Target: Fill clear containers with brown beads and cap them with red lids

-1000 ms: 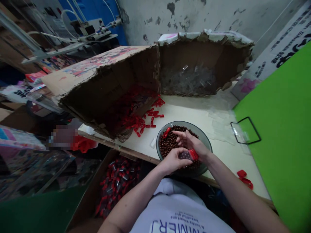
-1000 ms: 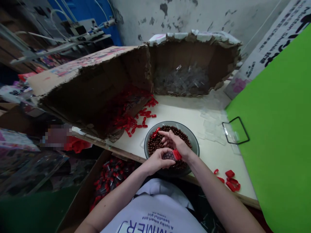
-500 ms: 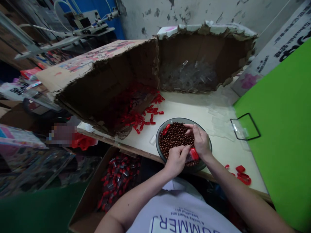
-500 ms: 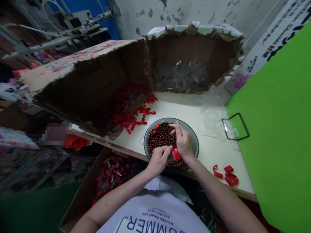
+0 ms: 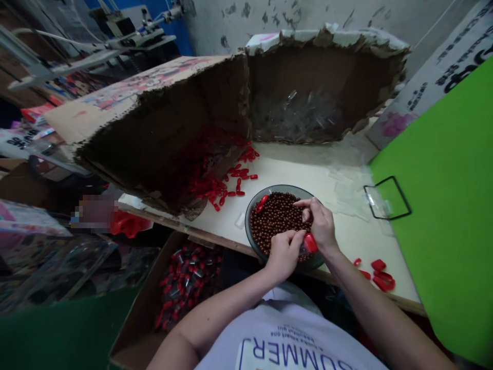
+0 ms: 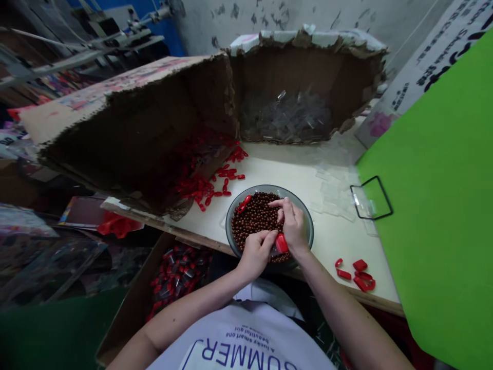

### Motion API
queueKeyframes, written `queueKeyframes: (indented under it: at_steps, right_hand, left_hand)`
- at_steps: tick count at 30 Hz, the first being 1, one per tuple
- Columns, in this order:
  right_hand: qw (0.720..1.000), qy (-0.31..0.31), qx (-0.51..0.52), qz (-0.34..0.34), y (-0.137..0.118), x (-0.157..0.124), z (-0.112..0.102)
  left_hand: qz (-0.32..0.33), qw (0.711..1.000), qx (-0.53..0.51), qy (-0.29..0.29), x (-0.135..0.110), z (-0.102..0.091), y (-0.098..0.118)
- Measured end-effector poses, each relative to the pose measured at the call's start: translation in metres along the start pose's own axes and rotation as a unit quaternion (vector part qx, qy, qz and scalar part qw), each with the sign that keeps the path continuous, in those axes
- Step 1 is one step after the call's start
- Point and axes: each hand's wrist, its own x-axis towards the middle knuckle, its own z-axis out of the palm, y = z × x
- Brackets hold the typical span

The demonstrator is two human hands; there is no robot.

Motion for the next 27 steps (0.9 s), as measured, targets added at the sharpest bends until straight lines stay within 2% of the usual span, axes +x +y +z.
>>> queueKeyframes:
  at_steps: [3, 5, 8, 11, 17, 22, 27]
  right_hand:
    - [0.999, -0.02, 0.029, 0.032, 0.003, -0.001, 0.004]
    - [0.993, -0.043, 0.073, 0.082, 0.005, -0.001, 0.005]
    - [0.963, -0.055, 0.186, 0.188, 0.004, 0.0, 0.003]
    - [0.931, -0.055, 0.254, 0.257, -0.002, -0.004, 0.003]
    - [0.901, -0.138, 0.233, 0.339, -0.01, -0.028, 0.014]
    - [0.842, -0.196, 0.277, 0.42, -0.024, -0.046, 0.012]
    - [0.816, -0.182, 0.279, 0.473, -0.039, -0.063, 0.011]
  left_hand:
    - [0.0, 1.0, 0.016, -0.023, 0.001, -0.007, -0.002]
    - [0.001, 0.999, 0.022, -0.04, 0.001, -0.013, -0.004]
    - [0.002, 0.999, 0.029, -0.041, 0.001, -0.02, -0.005]
    - [0.015, 0.998, 0.058, -0.026, 0.0, -0.024, -0.004]
    - [0.042, 0.99, 0.124, -0.05, -0.011, -0.024, 0.004]
    - [0.05, 0.982, 0.149, -0.101, -0.029, -0.029, 0.015]
    - [0.042, 0.985, 0.124, -0.117, -0.047, -0.031, 0.021]
